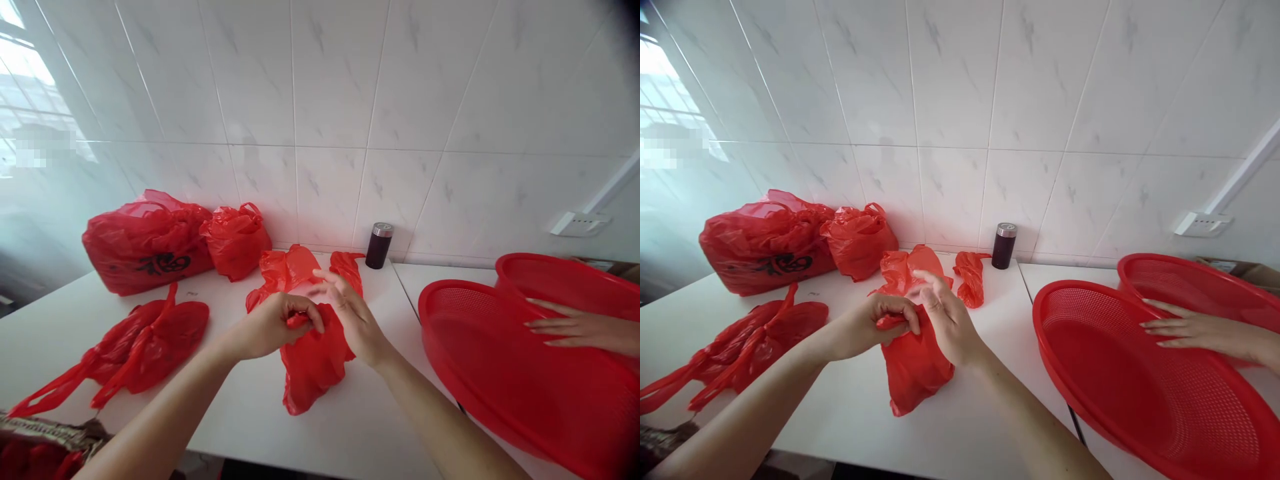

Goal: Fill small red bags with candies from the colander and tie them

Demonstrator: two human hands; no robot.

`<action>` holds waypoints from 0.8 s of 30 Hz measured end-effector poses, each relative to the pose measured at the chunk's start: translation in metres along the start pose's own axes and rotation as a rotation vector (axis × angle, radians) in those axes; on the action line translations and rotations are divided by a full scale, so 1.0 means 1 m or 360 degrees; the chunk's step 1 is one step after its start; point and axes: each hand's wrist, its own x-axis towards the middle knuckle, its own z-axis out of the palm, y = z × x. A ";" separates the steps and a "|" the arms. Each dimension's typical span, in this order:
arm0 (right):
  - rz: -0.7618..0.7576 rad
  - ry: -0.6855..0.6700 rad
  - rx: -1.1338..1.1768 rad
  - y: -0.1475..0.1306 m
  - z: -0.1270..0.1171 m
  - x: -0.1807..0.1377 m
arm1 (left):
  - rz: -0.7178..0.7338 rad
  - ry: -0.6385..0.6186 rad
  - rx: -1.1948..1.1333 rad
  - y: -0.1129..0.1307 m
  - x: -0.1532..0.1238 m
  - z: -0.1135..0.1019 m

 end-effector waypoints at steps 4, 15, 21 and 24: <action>0.0225 -0.0101 0.0109 0.018 0.006 0.005 | 0.0080 0.0617 0.0656 -0.011 0.005 0.014; 0.0375 -0.0121 0.0397 0.022 0.007 -0.010 | 0.0073 0.0719 0.0454 -0.036 -0.014 0.034; 0.0607 0.0410 -0.0003 0.085 -0.017 -0.041 | -0.0415 0.1001 0.0060 -0.092 -0.068 0.041; 0.0707 0.0414 -0.0168 0.109 -0.019 -0.051 | -0.0535 0.1085 -0.0113 -0.111 -0.084 0.055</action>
